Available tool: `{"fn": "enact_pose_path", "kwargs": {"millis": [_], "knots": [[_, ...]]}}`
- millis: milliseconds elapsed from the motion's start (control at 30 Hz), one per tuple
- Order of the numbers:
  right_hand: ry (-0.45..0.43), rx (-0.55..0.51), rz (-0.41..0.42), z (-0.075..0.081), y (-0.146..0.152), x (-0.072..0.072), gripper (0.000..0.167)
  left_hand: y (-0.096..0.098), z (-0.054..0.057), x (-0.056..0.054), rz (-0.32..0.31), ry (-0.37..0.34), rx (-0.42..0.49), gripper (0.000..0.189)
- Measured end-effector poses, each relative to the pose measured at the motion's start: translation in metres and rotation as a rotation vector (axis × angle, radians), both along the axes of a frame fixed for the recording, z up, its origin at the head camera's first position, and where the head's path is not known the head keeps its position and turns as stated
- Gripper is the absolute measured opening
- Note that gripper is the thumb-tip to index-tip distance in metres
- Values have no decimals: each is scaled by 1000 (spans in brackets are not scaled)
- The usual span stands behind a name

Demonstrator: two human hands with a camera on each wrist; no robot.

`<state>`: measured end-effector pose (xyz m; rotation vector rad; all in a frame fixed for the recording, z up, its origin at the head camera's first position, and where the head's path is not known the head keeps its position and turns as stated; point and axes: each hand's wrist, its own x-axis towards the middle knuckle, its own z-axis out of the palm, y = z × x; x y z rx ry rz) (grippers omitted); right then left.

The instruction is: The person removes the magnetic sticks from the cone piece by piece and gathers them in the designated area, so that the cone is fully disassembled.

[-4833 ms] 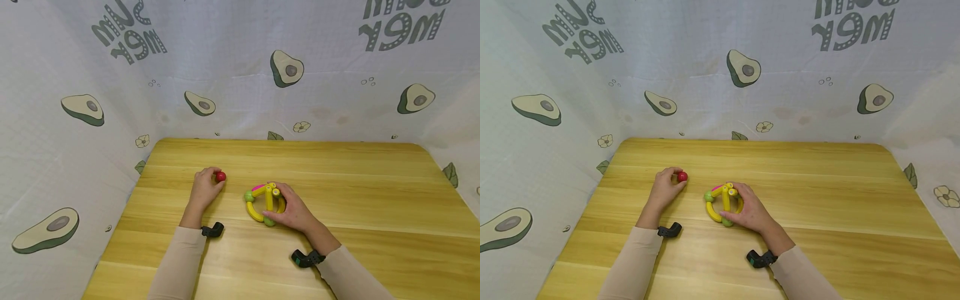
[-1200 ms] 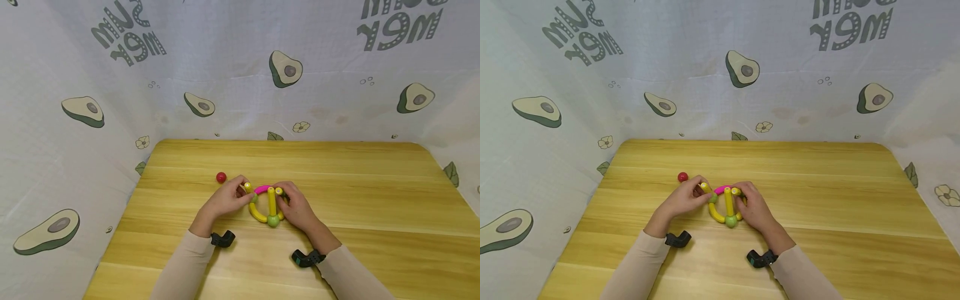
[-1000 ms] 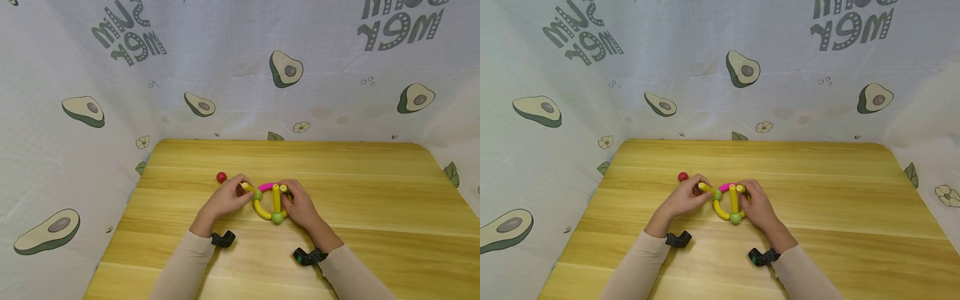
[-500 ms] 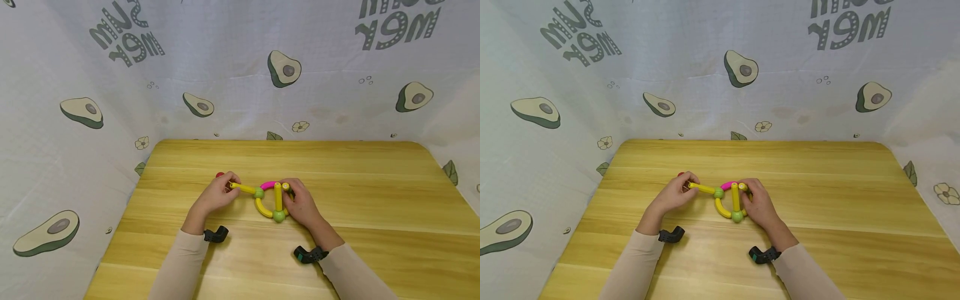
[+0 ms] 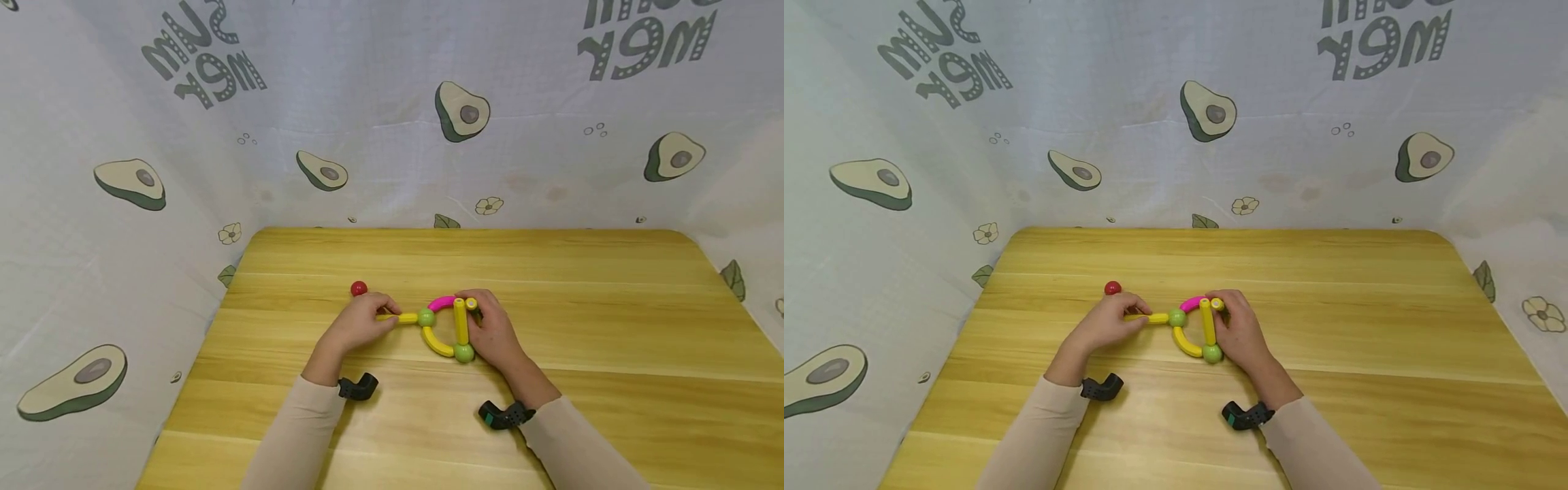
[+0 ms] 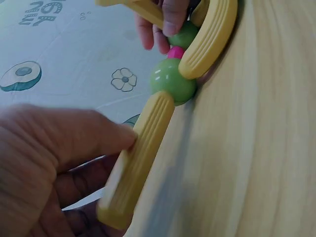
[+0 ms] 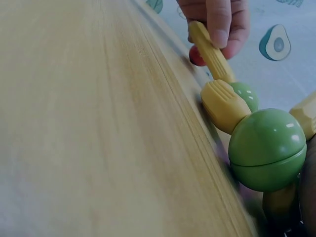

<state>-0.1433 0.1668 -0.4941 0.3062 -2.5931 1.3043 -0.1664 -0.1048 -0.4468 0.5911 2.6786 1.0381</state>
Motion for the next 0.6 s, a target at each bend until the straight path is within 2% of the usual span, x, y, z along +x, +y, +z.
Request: {"fn": "enact_pose_path", "kwargs": {"millis": [100, 367, 467, 600], "knots": [[7, 1, 3, 0, -1, 0, 28, 4, -2, 0, 3, 26, -31, 12], [22, 26, 61, 2, -1, 1, 33, 7, -1, 2, 14, 35, -46, 15], [14, 29, 91, 2, -1, 2, 38, 10, 0, 4, 23, 63, -19, 17], [11, 54, 114, 1, 0, 3, 39, 19, 4, 9, 14, 66, 88, 21]]}}
